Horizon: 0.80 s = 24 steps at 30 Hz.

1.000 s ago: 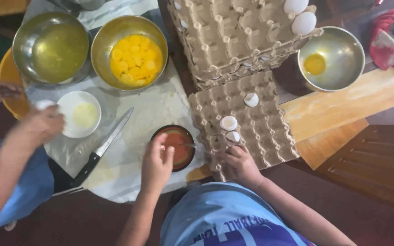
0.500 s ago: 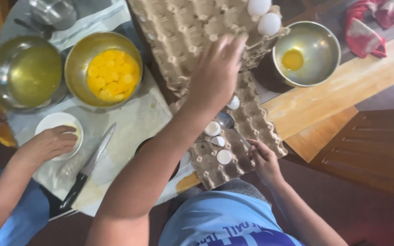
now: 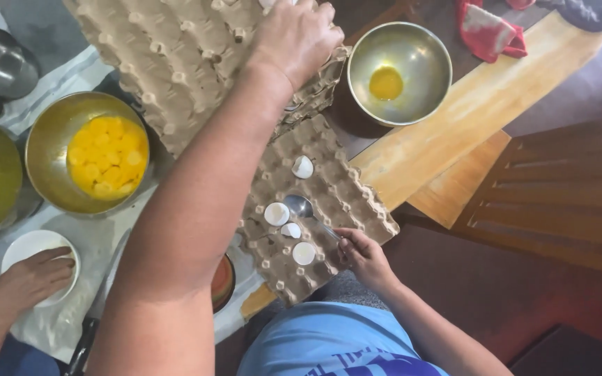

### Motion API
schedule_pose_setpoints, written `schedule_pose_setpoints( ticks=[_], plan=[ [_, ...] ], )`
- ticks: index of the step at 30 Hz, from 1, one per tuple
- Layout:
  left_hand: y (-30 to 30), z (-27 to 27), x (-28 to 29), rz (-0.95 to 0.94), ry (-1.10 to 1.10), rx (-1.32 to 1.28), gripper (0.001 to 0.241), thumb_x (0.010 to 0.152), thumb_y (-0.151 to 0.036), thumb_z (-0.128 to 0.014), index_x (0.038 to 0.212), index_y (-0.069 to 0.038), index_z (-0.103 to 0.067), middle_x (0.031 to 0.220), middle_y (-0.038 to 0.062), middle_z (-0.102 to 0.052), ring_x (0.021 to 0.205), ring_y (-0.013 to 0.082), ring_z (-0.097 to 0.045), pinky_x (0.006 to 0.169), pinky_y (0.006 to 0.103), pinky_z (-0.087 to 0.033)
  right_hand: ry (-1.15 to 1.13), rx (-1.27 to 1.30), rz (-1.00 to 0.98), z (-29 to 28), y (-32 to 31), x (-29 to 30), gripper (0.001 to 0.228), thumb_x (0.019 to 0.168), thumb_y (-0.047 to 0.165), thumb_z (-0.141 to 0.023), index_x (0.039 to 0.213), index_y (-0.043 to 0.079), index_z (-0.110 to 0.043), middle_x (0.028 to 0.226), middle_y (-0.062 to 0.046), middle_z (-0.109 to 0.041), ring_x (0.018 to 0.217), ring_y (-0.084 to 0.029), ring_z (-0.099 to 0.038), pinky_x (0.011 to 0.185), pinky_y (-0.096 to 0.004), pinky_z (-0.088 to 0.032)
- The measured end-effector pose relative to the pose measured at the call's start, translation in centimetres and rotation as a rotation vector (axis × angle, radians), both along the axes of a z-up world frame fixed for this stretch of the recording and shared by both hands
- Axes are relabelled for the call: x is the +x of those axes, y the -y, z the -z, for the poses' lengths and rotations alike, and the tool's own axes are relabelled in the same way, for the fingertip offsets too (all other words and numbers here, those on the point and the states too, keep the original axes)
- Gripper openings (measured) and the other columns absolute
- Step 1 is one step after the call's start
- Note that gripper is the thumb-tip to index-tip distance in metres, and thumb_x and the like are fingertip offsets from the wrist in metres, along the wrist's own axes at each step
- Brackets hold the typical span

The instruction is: Multiple people cracking a large quantity of eggs from cartons into bowls for food preparation.

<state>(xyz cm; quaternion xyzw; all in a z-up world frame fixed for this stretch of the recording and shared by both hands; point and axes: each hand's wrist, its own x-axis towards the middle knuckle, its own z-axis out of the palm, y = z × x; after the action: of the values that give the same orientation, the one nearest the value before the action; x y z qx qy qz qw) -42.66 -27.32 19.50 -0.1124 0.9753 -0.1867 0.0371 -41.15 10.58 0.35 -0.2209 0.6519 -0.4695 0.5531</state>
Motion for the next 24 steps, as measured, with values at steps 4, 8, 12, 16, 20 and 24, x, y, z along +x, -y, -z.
schedule_pose_setpoints(
  ticks=[4, 8, 12, 16, 20, 24],
  plan=[
    [1.0, 0.7, 0.5, 0.065, -0.087, -0.133, 0.036, 0.079, -0.005, -0.078, 0.107, -0.027, -0.074, 0.099, 0.0, -0.069, 0.086, 0.019, -0.064, 0.063, 0.033, -0.055, 0.104, 0.051, 0.016, -1.2, 0.5, -0.8, 0.031, 0.105, 0.014, -0.053, 0.13, 0.006, -0.068, 0.081, -0.007, -0.063, 0.069, -0.017, -0.058, 0.057, -0.028, -0.045],
    [-0.4, -0.9, 3.1, 0.041, -0.608, 0.197, 0.028, 0.081, -0.017, -0.084, 0.104, -0.01, -0.068, 0.093, 0.009, -0.072, 0.078, 0.0293, -0.07, 0.054, 0.041, -0.057, 0.099, 0.011, -0.011, -1.4, 0.8, -1.4, 0.032, 0.103, 0.019, -0.056, 0.131, 0.005, -0.067, 0.081, -0.006, -0.064, 0.07, -0.015, -0.06, 0.059, -0.027, -0.049],
    [-5.5, -3.3, 9.3, -0.123, -0.936, 0.831, 0.039, 0.088, -0.01, -0.077, 0.117, -0.005, -0.052, 0.12, 0.018, -0.054, 0.103, 0.0325, -0.062, 0.077, 0.0388, -0.056, 0.531, -0.056, 0.035, -2.7, 1.4, -1.4, 0.018, 0.106, 0.007, -0.05, 0.122, 0.001, -0.058, 0.083, -0.01, -0.065, 0.064, -0.016, -0.061, 0.062, -0.029, -0.05],
    [-11.7, -1.1, 18.2, -0.261, -1.026, 1.061, 0.037, 0.09, -0.009, -0.077, 0.118, -0.005, -0.052, 0.124, 0.019, -0.062, 0.111, 0.0356, -0.069, 0.076, 0.0312, -0.065, 0.486, -0.111, -0.093, -3.4, 1.9, -1.0, 0.023, 0.1, -0.01, -0.042, 0.11, 0.006, -0.055, 0.083, -0.009, -0.066, 0.066, -0.018, -0.06, 0.06, -0.029, -0.047],
    [-18.3, 5.3, 25.3, -0.949, -1.354, 1.54, 0.063, 0.081, -0.005, -0.08, 0.139, -0.002, -0.055, 0.122, 0.017, -0.062, 0.1, 0.0241, -0.064, 0.074, 0.0313, -0.058, 0.156, -0.181, -0.241, -2.3, 2.3, -0.7, 0.028, 0.097, -0.008, -0.04, 0.121, 0.001, -0.052, 0.074, -0.007, -0.056, 0.058, -0.014, -0.055, 0.051, -0.024, -0.04],
    [-23.7, 11.6, 30.5, -1.416, -1.488, 1.642, 0.06, 0.09, -0.013, -0.075, 0.143, 0.002, -0.049, 0.104, 0.015, -0.067, 0.081, 0.019, -0.073, 0.056, 0.0164, -0.059, -0.392, -0.042, -0.51, -3.0, 3.9, -0.3, 0.026, 0.101, 0.02, -0.056, 0.126, 0.014, -0.06, 0.103, -0.018, -0.071, 0.091, -0.036, -0.069, 0.084, -0.051, -0.055]
  ],
)
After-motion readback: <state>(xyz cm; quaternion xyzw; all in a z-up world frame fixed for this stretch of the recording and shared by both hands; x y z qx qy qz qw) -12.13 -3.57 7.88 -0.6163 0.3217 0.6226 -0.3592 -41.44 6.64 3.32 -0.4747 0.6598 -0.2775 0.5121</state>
